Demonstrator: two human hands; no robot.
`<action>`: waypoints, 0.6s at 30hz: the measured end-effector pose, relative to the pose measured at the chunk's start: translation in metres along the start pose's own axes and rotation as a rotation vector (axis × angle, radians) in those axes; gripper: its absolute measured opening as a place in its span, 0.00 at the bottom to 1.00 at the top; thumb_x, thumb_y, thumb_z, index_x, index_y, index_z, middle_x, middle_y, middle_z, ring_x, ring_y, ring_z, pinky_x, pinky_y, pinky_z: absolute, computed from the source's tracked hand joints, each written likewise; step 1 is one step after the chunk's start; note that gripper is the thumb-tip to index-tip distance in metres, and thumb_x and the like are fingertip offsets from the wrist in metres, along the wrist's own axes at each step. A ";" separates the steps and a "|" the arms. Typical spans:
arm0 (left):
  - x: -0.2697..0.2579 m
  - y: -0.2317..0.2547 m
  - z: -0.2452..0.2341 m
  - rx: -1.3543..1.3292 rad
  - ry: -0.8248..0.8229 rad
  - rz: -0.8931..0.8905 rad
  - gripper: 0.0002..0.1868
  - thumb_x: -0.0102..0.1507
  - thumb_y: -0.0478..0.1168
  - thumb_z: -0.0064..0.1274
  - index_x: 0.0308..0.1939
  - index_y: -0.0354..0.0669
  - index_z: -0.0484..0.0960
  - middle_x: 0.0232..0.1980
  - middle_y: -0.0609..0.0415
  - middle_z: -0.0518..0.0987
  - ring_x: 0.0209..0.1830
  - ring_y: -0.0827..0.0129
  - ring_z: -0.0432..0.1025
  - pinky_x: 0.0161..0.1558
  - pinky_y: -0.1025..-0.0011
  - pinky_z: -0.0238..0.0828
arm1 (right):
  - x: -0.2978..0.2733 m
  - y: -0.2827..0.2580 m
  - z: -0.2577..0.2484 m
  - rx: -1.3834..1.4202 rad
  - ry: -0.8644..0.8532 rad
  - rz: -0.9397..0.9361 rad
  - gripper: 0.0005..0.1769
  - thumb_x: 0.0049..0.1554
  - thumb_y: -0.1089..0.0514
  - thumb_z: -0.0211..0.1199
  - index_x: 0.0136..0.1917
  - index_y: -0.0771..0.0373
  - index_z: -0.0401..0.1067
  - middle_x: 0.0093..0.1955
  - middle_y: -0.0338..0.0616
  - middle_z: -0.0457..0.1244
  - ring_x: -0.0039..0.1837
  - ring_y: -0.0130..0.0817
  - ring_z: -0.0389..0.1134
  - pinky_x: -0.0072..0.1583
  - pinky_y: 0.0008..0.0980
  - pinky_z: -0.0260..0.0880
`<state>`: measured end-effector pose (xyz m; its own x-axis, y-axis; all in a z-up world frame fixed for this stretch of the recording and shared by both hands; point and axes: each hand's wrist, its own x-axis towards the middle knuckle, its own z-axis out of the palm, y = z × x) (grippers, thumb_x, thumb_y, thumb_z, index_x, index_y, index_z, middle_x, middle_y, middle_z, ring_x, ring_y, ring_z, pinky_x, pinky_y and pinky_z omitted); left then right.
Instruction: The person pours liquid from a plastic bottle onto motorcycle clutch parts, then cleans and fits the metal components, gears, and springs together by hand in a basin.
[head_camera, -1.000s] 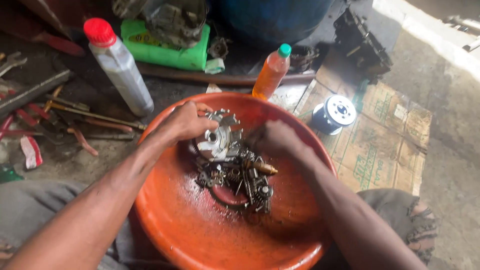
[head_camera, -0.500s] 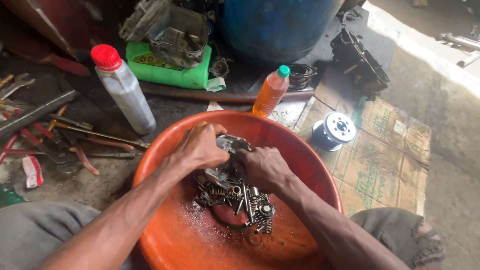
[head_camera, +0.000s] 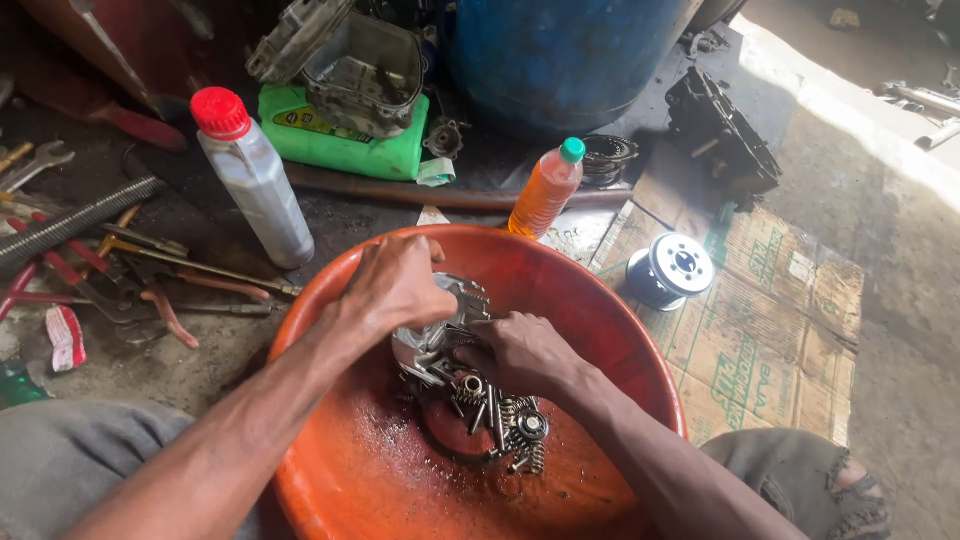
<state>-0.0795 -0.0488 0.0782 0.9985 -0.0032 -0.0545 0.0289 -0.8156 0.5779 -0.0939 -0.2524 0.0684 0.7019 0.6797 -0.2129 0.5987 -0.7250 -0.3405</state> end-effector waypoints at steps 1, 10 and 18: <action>0.001 -0.001 0.001 0.025 0.023 0.023 0.36 0.42 0.42 0.59 0.55 0.35 0.84 0.53 0.32 0.83 0.56 0.50 0.79 0.62 0.66 0.74 | 0.004 0.003 0.003 0.002 -0.003 0.017 0.14 0.59 0.43 0.62 0.50 0.51 0.78 0.38 0.49 0.71 0.41 0.51 0.72 0.45 0.51 0.72; -0.002 0.009 0.017 -0.707 -0.573 -0.192 0.48 0.46 0.52 0.68 0.69 0.49 0.70 0.58 0.44 0.81 0.58 0.56 0.75 0.50 0.58 0.74 | 0.007 0.032 0.039 0.381 0.160 -0.216 0.19 0.58 0.48 0.61 0.58 0.59 0.75 0.49 0.52 0.70 0.49 0.52 0.73 0.49 0.50 0.73; -0.015 0.002 0.009 -0.919 -0.698 -0.362 0.53 0.46 0.44 0.65 0.72 0.66 0.56 0.53 0.51 0.79 0.40 0.61 0.79 0.36 0.64 0.79 | 0.004 0.021 0.018 0.313 -0.083 0.038 0.20 0.57 0.42 0.63 0.52 0.59 0.77 0.45 0.51 0.72 0.48 0.46 0.75 0.51 0.47 0.74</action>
<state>-0.0950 -0.0553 0.0730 0.6942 -0.4027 -0.5965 0.6065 -0.1189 0.7861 -0.0851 -0.2626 0.0437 0.6799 0.6688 -0.3008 0.4160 -0.6895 -0.5929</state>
